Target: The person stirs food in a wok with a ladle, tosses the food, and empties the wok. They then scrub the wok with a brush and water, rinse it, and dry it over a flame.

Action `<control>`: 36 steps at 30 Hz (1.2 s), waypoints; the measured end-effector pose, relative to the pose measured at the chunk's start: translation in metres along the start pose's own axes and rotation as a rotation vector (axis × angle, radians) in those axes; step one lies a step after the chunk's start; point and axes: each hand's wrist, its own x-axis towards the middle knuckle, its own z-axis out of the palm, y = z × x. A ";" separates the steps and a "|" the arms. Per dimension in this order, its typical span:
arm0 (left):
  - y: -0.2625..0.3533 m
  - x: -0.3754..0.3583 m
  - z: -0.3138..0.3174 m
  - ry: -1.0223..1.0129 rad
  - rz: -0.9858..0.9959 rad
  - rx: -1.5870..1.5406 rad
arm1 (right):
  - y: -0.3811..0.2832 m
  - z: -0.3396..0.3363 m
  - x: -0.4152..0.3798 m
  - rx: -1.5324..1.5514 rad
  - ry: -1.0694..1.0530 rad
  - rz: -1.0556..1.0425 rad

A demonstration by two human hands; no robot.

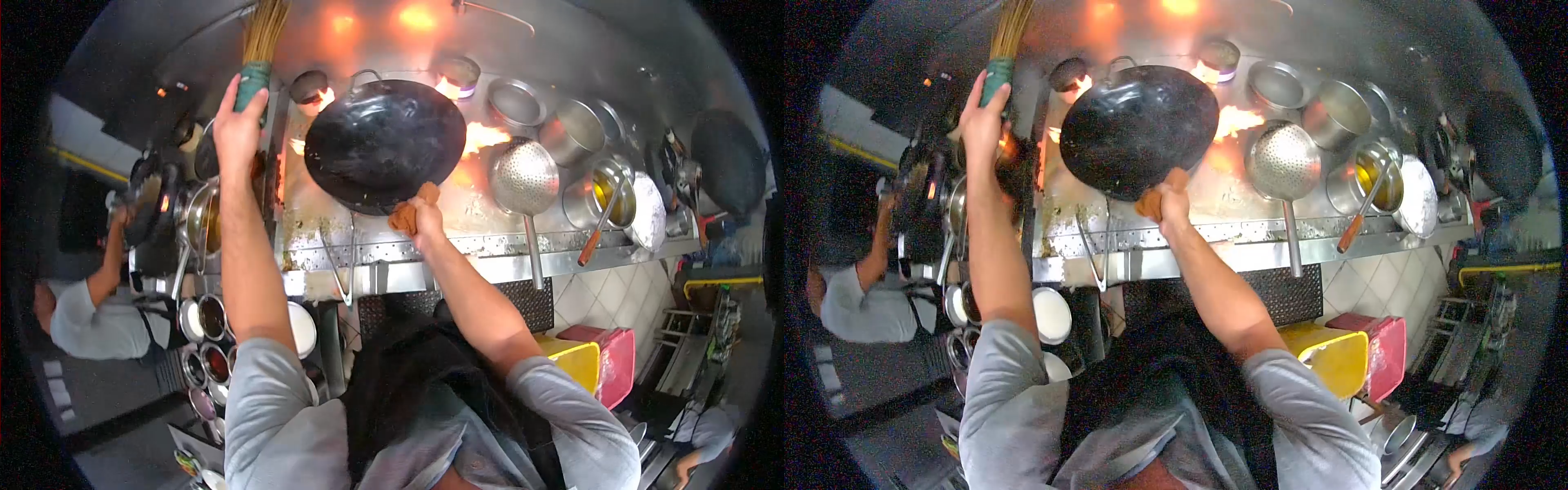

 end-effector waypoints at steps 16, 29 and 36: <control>-0.078 -0.044 -0.008 -1.417 -0.116 0.561 | 0.031 0.024 0.001 0.072 0.323 -0.203; -0.181 -0.055 0.166 -0.795 -0.384 0.176 | 0.036 0.032 -0.012 0.093 0.271 -0.053; -0.102 0.013 0.017 -1.308 -0.249 0.823 | 0.030 0.029 -0.014 0.002 0.254 -0.085</control>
